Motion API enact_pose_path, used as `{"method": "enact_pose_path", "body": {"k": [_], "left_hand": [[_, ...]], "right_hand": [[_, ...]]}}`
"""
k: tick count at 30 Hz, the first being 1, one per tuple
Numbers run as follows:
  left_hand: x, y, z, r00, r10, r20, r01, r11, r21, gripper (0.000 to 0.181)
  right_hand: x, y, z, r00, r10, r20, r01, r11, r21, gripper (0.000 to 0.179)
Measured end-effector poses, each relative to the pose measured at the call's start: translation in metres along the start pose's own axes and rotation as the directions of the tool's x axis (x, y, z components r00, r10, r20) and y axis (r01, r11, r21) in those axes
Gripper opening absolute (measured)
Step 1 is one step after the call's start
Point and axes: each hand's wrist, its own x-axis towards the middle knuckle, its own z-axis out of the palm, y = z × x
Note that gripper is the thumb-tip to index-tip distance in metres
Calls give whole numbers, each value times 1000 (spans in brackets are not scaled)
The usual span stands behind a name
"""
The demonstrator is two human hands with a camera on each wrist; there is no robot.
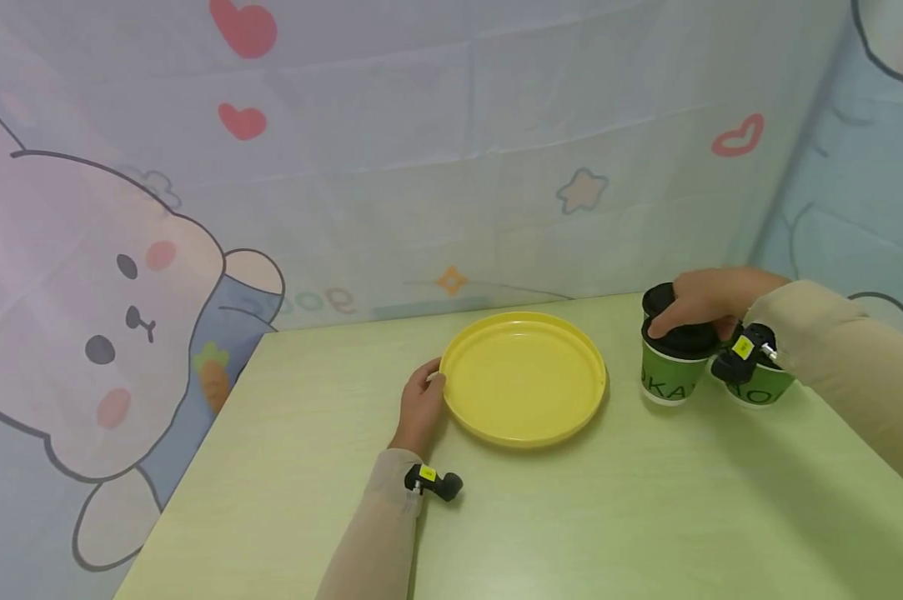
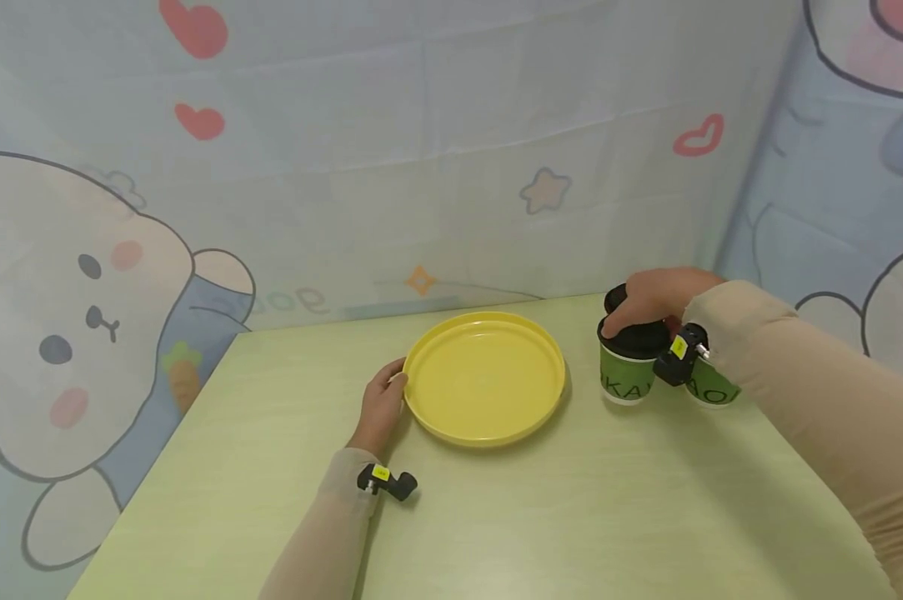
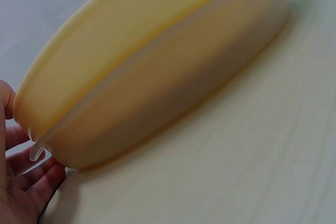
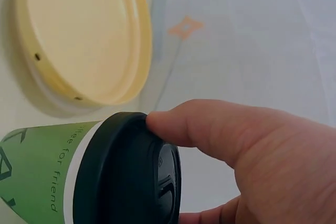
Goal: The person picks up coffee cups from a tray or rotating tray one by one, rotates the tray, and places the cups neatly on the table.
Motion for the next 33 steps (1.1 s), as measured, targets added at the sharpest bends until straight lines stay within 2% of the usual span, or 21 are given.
{"method": "enact_pose_path", "body": {"k": [15,33], "left_hand": [[0,-1,-1,1000,-1,14,1,1000,-17,38],[-3,2,-2,1000,-13,23,13,1000,-9,39]], "right_hand": [[-1,12,13,997,55,-59,-62,990,-129,68],[2,19,12,995,70,-66,-79,986,-150,72]]}}
